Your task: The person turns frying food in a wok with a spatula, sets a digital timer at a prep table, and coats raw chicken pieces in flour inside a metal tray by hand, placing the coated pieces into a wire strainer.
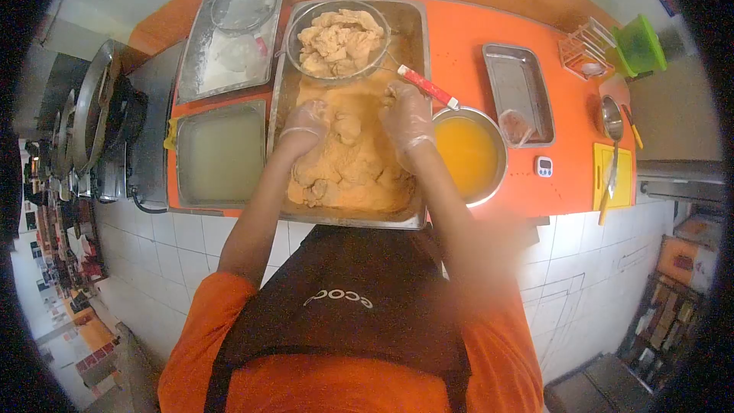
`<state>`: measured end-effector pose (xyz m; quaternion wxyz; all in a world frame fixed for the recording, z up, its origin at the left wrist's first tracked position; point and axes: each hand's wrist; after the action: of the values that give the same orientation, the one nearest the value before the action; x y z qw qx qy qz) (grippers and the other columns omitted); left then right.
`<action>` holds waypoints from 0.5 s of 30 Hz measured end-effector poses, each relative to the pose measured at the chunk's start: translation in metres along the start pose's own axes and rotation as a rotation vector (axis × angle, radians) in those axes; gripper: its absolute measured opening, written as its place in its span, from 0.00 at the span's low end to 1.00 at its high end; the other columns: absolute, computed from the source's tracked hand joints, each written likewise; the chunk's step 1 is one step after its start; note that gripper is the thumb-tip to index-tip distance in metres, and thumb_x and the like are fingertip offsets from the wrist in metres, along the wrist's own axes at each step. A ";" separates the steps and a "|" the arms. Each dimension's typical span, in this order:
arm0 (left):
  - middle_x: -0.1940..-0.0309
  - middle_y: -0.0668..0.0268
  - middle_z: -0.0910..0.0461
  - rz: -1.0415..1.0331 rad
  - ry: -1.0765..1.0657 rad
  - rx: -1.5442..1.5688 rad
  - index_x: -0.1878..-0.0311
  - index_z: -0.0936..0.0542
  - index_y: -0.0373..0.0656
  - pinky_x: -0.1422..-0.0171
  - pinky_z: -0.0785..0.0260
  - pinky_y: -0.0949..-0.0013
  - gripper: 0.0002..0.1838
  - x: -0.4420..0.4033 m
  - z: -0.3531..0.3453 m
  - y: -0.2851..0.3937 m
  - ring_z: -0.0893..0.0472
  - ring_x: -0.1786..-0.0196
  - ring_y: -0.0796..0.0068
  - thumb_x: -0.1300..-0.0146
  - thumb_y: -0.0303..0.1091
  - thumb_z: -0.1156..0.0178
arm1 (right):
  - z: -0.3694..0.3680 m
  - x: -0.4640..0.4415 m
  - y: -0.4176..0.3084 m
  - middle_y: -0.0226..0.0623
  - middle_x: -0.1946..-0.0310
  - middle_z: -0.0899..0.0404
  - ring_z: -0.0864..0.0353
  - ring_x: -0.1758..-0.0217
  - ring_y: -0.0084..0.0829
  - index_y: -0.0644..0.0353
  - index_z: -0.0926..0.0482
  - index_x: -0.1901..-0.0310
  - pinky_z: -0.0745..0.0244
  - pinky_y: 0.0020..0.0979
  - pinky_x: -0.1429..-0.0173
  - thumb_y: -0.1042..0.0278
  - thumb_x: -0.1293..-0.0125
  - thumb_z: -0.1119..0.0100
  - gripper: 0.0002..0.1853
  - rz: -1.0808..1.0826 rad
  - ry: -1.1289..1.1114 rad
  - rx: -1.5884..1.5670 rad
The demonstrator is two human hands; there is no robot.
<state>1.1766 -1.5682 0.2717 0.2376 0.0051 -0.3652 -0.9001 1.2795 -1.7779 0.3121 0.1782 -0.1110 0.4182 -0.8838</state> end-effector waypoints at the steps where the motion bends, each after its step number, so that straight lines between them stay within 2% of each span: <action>1: 0.53 0.50 0.18 -0.014 -0.140 -0.068 0.43 0.25 0.39 0.43 0.28 0.57 0.24 -0.002 0.000 0.003 0.19 0.48 0.50 0.45 0.29 0.37 | 0.000 0.000 0.003 0.49 0.61 0.17 0.18 0.57 0.42 0.63 0.19 0.56 0.25 0.37 0.50 0.75 0.47 0.37 0.14 0.011 0.014 -0.007; 3: 0.48 0.46 0.21 -0.040 -0.424 -0.201 0.36 0.28 0.41 0.41 0.29 0.58 0.32 -0.003 -0.001 0.016 0.21 0.44 0.50 0.47 0.30 0.33 | -0.001 0.002 0.005 0.47 0.63 0.18 0.18 0.57 0.40 0.63 0.19 0.57 0.25 0.36 0.51 0.75 0.47 0.38 0.14 0.030 0.040 -0.018; 6: 0.47 0.49 0.19 -0.209 -0.350 -0.212 0.34 0.29 0.41 0.38 0.28 0.59 0.32 -0.003 -0.014 0.020 0.21 0.43 0.48 0.46 0.32 0.37 | 0.004 0.011 -0.007 0.43 0.65 0.19 0.19 0.59 0.36 0.64 0.19 0.57 0.25 0.33 0.52 0.78 0.47 0.38 0.14 0.064 0.070 0.040; 9: 0.45 0.48 0.20 -0.187 -0.306 -0.156 0.32 0.30 0.41 0.36 0.30 0.60 0.36 -0.005 -0.028 0.004 0.21 0.41 0.50 0.47 0.34 0.33 | -0.001 0.014 0.007 0.54 0.61 0.17 0.18 0.52 0.52 0.63 0.18 0.54 0.25 0.42 0.45 0.75 0.44 0.40 0.15 0.091 0.041 -0.105; 12: 0.43 0.48 0.21 -0.112 -0.318 0.256 0.32 0.30 0.41 0.35 0.31 0.61 0.38 -0.012 -0.039 -0.014 0.21 0.41 0.52 0.48 0.35 0.30 | 0.007 0.007 0.006 0.55 0.60 0.17 0.19 0.52 0.53 0.64 0.18 0.54 0.25 0.43 0.45 0.74 0.44 0.39 0.14 -0.024 -0.118 -0.052; 15: 0.40 0.50 0.24 -0.201 -0.306 0.181 0.30 0.34 0.39 0.33 0.32 0.61 0.42 -0.019 -0.054 -0.026 0.24 0.39 0.56 0.48 0.35 0.28 | 0.003 0.009 0.008 0.43 0.66 0.18 0.18 0.59 0.38 0.65 0.20 0.59 0.25 0.35 0.52 0.75 0.45 0.38 0.11 0.111 0.083 -0.105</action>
<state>1.1921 -1.5796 0.2117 0.0870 -0.0741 -0.4742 -0.8730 1.2747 -1.7888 0.3080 0.2034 -0.0601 0.4763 -0.8533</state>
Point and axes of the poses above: each hand's wrist, its own x-axis away from the middle knuckle, its own z-axis out of the back of the hand, y = z × x
